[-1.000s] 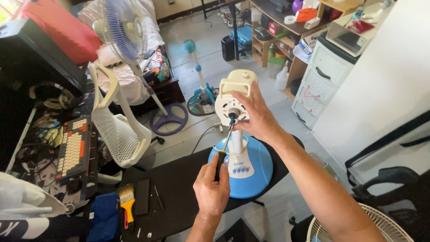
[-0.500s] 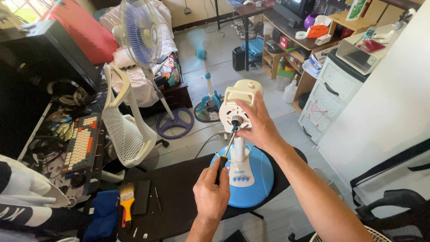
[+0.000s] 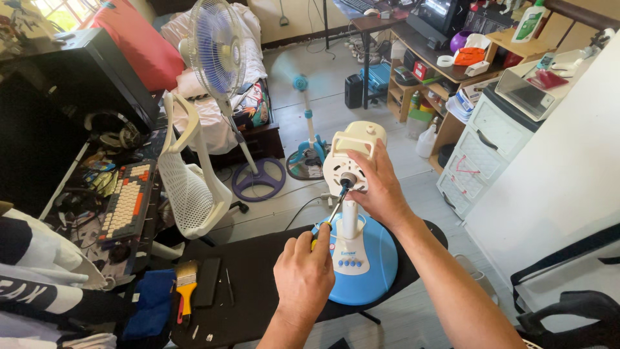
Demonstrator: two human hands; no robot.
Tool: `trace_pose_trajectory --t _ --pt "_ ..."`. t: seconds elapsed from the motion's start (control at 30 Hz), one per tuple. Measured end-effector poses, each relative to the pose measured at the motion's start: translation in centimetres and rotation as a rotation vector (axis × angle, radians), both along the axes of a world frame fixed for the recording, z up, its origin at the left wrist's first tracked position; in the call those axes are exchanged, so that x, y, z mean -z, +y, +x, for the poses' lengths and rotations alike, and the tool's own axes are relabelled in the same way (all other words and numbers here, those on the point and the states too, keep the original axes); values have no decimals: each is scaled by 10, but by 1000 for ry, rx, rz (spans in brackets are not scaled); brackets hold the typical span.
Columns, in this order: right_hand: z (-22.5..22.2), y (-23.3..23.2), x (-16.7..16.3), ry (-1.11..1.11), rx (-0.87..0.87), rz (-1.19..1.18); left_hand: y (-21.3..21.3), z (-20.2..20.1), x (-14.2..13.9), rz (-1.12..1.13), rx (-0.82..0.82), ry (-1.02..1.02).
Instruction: The person services a pedestal fan. They remove the front grille, wipe the grille and fan blades with a blue cloth, then use a screwdriver to loosen the fastener on the motor housing while holding the fan head.
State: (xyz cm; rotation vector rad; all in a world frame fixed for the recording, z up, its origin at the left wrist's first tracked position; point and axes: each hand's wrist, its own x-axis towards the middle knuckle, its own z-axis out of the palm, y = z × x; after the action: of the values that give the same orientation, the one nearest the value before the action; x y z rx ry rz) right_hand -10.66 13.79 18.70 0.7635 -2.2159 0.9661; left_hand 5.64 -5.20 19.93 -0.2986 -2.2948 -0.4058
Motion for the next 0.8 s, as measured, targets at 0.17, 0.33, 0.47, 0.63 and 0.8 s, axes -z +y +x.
trace_pose_trajectory --t 0.17,0.33,0.47,0.63,0.8 --pt "1 1 -2 11 11 14 6 0 9 92 21 -45" --pt "2 3 -4 31 25 25 12 -4 8 572 75 -256" --pt "4 2 -7 14 32 41 8 -9 -5 893 -122 -743" --pt "4 3 -10 15 19 43 9 -7 -10 843 -116 -657" --pt "1 2 -4 35 15 37 7 -12 1 1224 9 -958"
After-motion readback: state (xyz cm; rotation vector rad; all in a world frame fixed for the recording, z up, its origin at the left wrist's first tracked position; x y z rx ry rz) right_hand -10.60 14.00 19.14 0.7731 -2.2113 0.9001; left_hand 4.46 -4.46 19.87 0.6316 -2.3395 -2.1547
